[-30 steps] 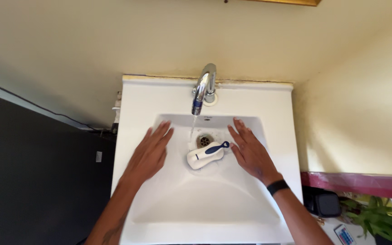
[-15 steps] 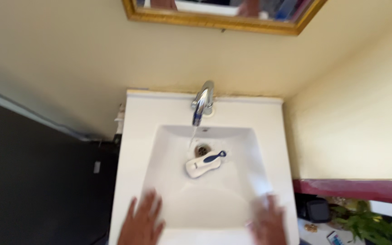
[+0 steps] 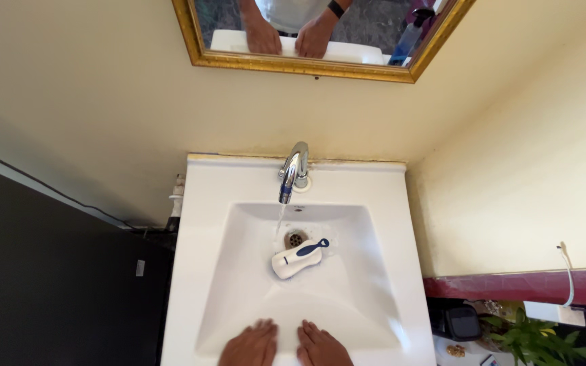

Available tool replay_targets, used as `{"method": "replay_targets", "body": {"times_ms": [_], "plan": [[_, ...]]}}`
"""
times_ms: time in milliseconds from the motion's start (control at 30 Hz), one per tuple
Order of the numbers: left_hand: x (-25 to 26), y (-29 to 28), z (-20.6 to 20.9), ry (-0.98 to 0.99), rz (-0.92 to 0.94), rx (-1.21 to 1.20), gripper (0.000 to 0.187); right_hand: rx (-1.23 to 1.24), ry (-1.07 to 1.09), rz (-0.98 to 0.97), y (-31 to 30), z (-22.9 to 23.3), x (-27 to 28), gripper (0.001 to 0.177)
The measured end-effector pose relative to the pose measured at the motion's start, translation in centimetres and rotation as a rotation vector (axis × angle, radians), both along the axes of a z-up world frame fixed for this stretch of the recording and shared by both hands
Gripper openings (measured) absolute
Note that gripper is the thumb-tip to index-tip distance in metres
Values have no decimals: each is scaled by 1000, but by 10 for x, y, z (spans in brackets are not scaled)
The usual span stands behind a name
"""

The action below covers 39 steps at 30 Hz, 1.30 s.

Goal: The person scrubs the inside of a white bathroom sink using a blue and white scrub brush. They then rinse the sink and their hands under running water from the faucet.

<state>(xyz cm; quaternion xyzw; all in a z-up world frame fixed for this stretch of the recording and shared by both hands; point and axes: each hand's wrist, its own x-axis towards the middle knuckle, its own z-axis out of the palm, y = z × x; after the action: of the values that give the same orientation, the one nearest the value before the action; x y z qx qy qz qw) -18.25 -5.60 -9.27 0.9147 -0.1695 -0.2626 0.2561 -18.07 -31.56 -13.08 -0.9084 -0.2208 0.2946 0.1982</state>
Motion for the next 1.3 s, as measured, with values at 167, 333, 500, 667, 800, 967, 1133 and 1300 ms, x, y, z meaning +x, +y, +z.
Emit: {"method": "replay_targets", "body": {"times_ms": [167, 333, 500, 667, 800, 967, 1133, 1300], "plan": [[33, -28, 47, 410, 406, -881, 51, 578, 127, -329, -50, 20, 10, 53], [44, 7, 68, 122, 454, -486, 50, 217, -441, -67, -137, 79, 24, 46], [21, 59, 20, 72, 269, -29, 51, -135, -411, 206, -161, 51, 14, 52], [-14, 50, -23, -370, 16, 111, 49, -260, -140, -35, -101, 29, 0, 65], [-22, -2, -31, -408, 139, 4, 44, -112, -102, 37, -18, 30, 5, 55], [19, -26, 36, 82, 60, -204, 46, 297, 171, -95, -3, 122, 26, 53], [39, 57, 126, -358, 274, 72, 57, 107, -623, -253, -80, 170, 54, 70], [73, 111, 128, -479, 369, 210, 82, -218, -607, -355, -132, 159, 72, 95]]}}
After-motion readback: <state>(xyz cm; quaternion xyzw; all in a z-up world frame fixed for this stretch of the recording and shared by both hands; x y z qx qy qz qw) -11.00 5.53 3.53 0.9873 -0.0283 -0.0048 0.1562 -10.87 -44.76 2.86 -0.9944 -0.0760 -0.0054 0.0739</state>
